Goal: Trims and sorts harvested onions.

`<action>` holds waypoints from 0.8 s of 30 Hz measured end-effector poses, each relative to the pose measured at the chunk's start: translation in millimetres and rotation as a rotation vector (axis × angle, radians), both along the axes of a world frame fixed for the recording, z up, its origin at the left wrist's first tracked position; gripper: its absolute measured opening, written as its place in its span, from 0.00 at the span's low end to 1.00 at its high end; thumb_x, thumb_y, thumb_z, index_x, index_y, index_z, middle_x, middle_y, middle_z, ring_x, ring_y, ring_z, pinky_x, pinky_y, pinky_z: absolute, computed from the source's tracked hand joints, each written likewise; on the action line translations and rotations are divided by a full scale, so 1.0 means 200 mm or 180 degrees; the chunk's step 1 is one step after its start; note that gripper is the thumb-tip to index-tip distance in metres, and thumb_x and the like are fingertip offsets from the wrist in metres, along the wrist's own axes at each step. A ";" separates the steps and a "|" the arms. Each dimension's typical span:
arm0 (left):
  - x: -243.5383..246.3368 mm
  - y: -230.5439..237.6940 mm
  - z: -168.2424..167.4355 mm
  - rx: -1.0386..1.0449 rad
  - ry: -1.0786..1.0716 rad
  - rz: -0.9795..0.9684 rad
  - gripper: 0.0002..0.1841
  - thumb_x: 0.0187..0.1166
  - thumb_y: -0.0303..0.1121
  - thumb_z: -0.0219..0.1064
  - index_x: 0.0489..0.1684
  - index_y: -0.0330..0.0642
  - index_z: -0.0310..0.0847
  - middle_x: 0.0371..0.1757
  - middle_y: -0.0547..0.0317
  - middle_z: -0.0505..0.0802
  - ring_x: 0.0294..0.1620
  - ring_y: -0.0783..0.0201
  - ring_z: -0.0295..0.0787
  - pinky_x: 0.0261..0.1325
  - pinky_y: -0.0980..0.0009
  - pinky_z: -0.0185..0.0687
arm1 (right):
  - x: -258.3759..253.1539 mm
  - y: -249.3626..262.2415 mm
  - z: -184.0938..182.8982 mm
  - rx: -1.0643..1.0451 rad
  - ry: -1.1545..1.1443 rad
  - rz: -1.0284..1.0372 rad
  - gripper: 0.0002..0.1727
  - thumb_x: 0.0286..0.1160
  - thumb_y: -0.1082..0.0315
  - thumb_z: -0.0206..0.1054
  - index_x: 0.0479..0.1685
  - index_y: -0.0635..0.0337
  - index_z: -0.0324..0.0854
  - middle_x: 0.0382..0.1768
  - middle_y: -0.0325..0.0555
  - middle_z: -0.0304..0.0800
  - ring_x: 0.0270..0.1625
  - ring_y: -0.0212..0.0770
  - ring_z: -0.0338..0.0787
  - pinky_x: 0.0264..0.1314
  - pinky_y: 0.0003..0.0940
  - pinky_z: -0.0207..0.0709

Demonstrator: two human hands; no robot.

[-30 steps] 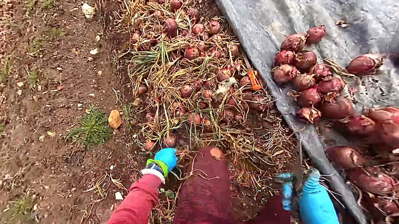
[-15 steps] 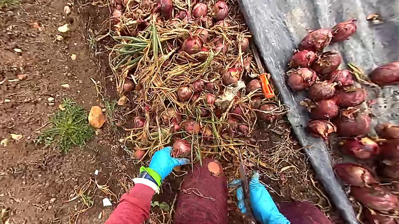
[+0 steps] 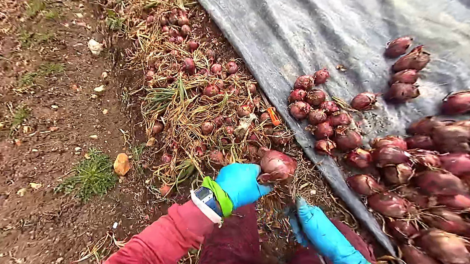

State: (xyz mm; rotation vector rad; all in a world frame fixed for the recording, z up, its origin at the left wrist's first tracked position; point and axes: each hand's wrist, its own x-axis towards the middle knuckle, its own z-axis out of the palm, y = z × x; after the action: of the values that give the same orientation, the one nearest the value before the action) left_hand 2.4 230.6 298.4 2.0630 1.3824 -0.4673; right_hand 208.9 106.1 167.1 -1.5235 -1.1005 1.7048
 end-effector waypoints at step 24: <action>-0.99 0.30 -1.40 -0.0637 0.0278 0.4092 0.42 0.51 0.48 0.91 0.68 0.36 0.81 0.57 0.40 0.94 0.63 0.41 0.90 0.69 0.37 0.83 | -0.31 0.44 -0.47 -0.1316 -0.0179 -0.0660 0.50 0.89 0.35 0.19 0.49 0.63 0.86 0.17 0.47 0.84 0.13 0.43 0.82 0.16 0.41 0.81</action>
State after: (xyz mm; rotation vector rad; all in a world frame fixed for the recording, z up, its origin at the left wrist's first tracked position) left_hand -195.5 290.2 18.6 0.6871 2.2188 -0.0996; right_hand 146.1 194.4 73.2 -1.8720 -0.6089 1.8258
